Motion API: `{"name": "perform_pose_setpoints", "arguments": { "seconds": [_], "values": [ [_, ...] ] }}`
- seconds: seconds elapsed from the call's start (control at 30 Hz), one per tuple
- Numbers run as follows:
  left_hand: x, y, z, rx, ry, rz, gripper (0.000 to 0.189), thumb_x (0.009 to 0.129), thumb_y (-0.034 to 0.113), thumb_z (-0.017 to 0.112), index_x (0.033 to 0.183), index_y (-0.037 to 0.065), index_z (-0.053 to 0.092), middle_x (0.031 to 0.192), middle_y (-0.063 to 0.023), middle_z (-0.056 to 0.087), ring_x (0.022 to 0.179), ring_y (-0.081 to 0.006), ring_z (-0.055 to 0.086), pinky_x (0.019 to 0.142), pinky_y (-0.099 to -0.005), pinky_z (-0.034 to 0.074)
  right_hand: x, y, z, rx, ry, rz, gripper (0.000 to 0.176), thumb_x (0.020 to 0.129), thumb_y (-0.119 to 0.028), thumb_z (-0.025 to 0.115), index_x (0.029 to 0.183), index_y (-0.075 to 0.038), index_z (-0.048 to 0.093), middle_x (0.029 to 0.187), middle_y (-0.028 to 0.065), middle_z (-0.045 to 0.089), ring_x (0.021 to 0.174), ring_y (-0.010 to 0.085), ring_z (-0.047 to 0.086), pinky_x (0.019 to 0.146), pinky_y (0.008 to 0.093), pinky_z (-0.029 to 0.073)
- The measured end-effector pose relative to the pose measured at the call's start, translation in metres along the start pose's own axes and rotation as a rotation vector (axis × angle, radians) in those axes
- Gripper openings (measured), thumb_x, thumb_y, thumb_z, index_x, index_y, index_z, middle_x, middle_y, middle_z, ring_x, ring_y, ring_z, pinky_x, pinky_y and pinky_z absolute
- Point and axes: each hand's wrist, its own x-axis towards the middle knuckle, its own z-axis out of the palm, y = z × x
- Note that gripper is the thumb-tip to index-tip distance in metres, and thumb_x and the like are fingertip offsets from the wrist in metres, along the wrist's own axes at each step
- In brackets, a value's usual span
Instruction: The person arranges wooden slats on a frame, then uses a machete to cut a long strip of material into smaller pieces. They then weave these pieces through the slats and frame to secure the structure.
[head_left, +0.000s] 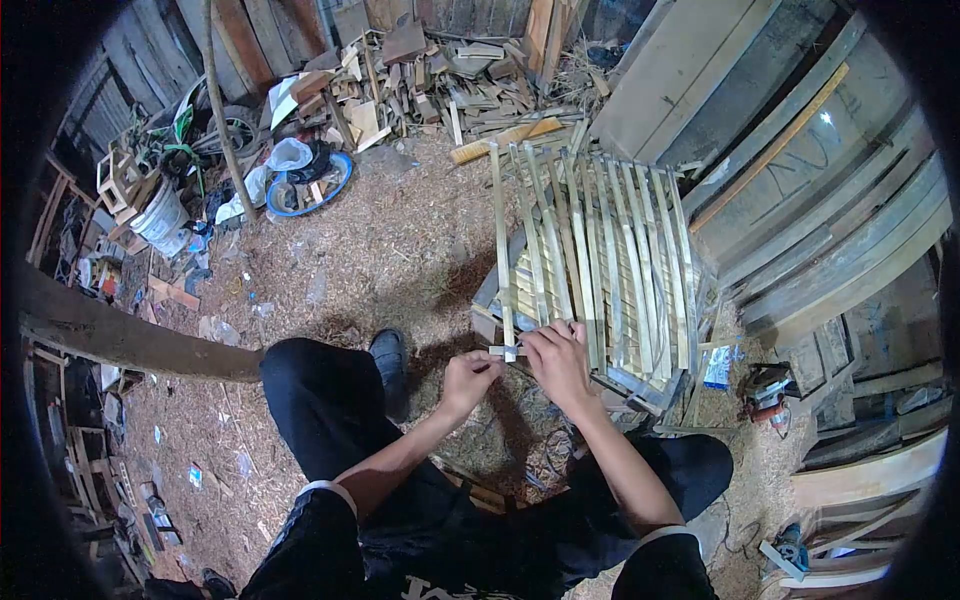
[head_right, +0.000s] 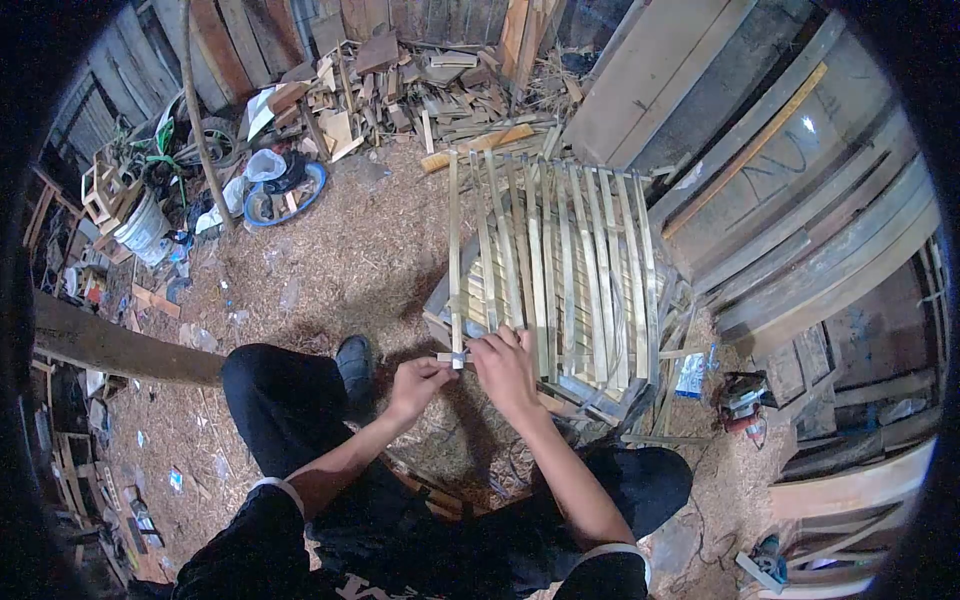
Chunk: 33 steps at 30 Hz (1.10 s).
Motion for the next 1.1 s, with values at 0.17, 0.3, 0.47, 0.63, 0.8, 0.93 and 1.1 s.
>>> {"name": "perform_pose_setpoints", "arguments": {
  "seconds": [0.17, 0.3, 0.47, 0.63, 0.8, 0.93, 1.1],
  "values": [
    [0.004, -0.002, -0.002, -0.026, -0.027, 0.025, 0.016, 0.086, 0.003, 0.072, 0.100, -0.005, 0.071, 0.095, -0.0070, 0.075, 0.090, -0.0102, 0.068, 0.082, -0.0256, 0.053, 0.000, -0.001, -0.002, 0.036, -0.002, 0.026, 0.013, 0.083, -0.009, 0.072, 0.096, -0.010, 0.074, 0.090, 0.0025, 0.072, 0.092, 0.0189, 0.060, 0.090, 0.0382, 0.037],
    [-0.001, 0.009, -0.001, -0.025, -0.034, -0.017, 0.017, 0.086, 0.005, 0.072, 0.100, -0.005, 0.071, 0.096, -0.0071, 0.074, 0.093, -0.0104, 0.068, 0.087, -0.0257, 0.052, 0.000, -0.001, -0.004, 0.030, 0.002, 0.033, 0.011, 0.085, -0.011, 0.072, 0.096, -0.011, 0.075, 0.093, 0.0010, 0.072, 0.093, 0.0184, 0.061, 0.090, 0.0387, 0.037],
    [-0.005, 0.013, -0.002, 0.077, -0.037, 0.037, 0.018, 0.086, 0.008, 0.073, 0.102, -0.002, 0.073, 0.094, -0.0056, 0.075, 0.089, -0.0098, 0.069, 0.084, -0.0263, 0.053, -0.001, 0.000, -0.002, 0.061, 0.025, 0.027, 0.012, 0.084, -0.011, 0.072, 0.096, -0.010, 0.074, 0.093, 0.0024, 0.072, 0.095, 0.0194, 0.060, 0.091, 0.0387, 0.037],
    [-0.016, 0.049, -0.006, 0.493, -0.023, 0.024, 0.019, 0.087, 0.018, 0.073, 0.101, 0.006, 0.075, 0.087, -0.0075, 0.076, 0.081, -0.0137, 0.072, 0.076, -0.0297, 0.055, 0.003, -0.004, -0.008, 0.068, 0.062, -0.014, 0.008, 0.087, -0.013, 0.070, 0.094, -0.011, 0.073, 0.095, 0.0014, 0.069, 0.099, 0.0201, 0.058, 0.091, 0.0413, 0.036],
    [-0.024, 0.079, -0.011, 0.854, -0.043, 0.157, 0.024, 0.086, 0.031, 0.075, 0.093, 0.008, 0.075, 0.078, -0.0100, 0.072, 0.073, -0.0297, 0.068, 0.082, -0.0398, 0.048, 0.000, -0.003, -0.014, 0.055, -0.072, -0.041, 0.009, 0.088, -0.018, 0.071, 0.095, -0.011, 0.072, 0.095, 0.0026, 0.068, 0.098, 0.0203, 0.058, 0.096, 0.0449, 0.033],
    [-0.020, 0.089, -0.008, 0.789, 0.069, 0.477, 0.020, 0.087, 0.025, 0.075, 0.095, 0.007, 0.075, 0.076, -0.0127, 0.070, 0.065, -0.0304, 0.064, 0.071, -0.0393, 0.049, -0.001, -0.009, -0.015, -0.018, -0.071, -0.076, 0.008, 0.090, -0.018, 0.068, 0.095, -0.012, 0.070, 0.088, 0.0029, 0.064, 0.095, 0.0203, 0.057, 0.092, 0.0426, 0.033],
    [-0.005, 0.094, -0.010, 1.011, -0.039, 0.574, 0.015, 0.088, 0.023, 0.071, 0.095, 0.009, 0.072, 0.088, -0.0072, 0.072, 0.090, -0.0276, 0.064, 0.082, -0.0398, 0.044, -0.001, -0.009, -0.008, -0.032, -0.103, -0.055, 0.008, 0.092, -0.019, 0.066, 0.093, -0.011, 0.068, 0.087, 0.0048, 0.065, 0.092, 0.0217, 0.058, 0.091, 0.0427, 0.034]
  ]
}}
